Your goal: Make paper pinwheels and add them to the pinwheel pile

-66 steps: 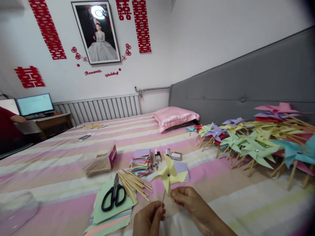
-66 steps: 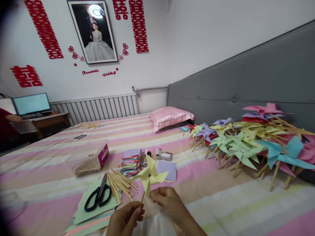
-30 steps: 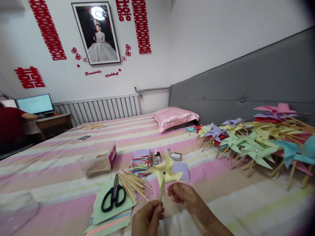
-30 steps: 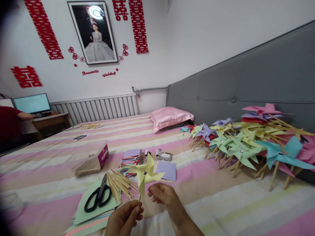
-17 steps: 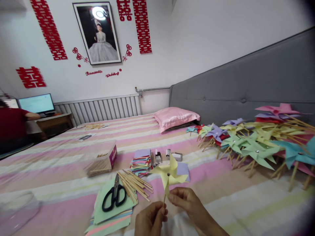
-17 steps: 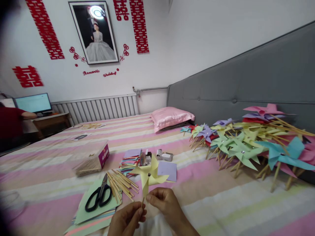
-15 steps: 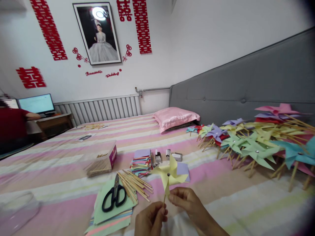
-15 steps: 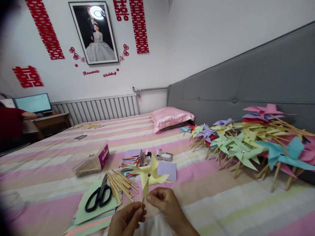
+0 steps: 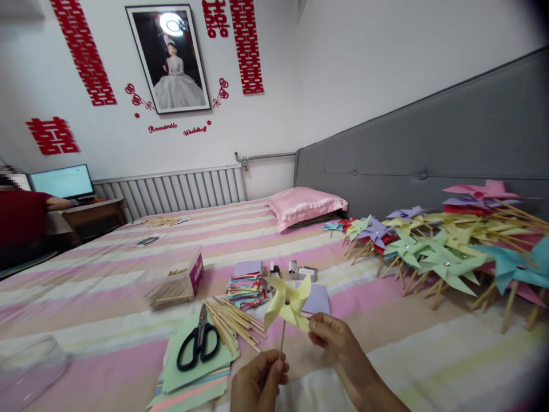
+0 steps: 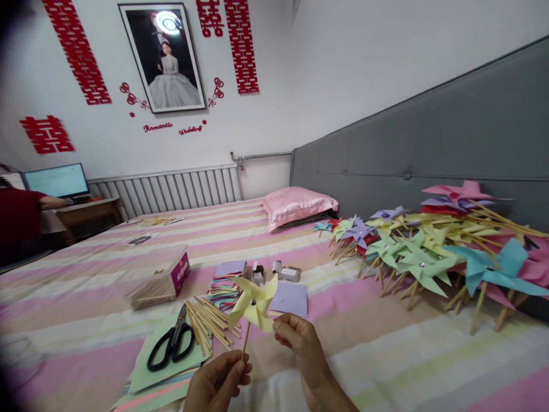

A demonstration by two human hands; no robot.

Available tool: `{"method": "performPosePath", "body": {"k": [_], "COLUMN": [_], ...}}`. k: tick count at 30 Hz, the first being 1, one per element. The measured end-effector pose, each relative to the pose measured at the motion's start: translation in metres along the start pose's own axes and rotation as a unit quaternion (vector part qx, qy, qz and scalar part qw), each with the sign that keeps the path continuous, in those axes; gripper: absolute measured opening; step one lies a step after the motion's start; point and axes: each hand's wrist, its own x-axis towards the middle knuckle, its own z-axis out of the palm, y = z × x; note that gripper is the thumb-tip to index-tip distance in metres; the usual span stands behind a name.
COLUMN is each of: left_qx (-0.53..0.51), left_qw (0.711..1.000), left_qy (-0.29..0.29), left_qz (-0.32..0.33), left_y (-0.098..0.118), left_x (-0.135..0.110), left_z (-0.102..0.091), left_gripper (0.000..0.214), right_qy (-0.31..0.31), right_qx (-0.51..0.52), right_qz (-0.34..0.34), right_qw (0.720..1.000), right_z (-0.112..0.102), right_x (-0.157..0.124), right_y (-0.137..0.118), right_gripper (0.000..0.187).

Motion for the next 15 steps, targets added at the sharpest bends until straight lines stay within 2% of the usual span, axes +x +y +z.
{"method": "performPosePath", "body": {"k": [10,15], "left_qx": [0.005,-0.038], "left_qw": [1.0,0.999], "left_qy": [-0.004,0.017], "left_qz": [0.004,-0.017], "left_y": [-0.0003,0.0006], "left_x": [-0.0006,-0.0005], "left_z": [0.0002,0.0013], "left_gripper": [0.033,0.035], "right_qy": [0.065,0.094], "right_qx": [0.061,0.121], "right_qz": [0.003,0.016], "right_qw": [0.996,0.988], "right_z": [-0.0026,0.0005], "right_x": [0.0057,0.0018], "right_y": [0.0,-0.0055], "right_gripper": [0.023,0.03]}}
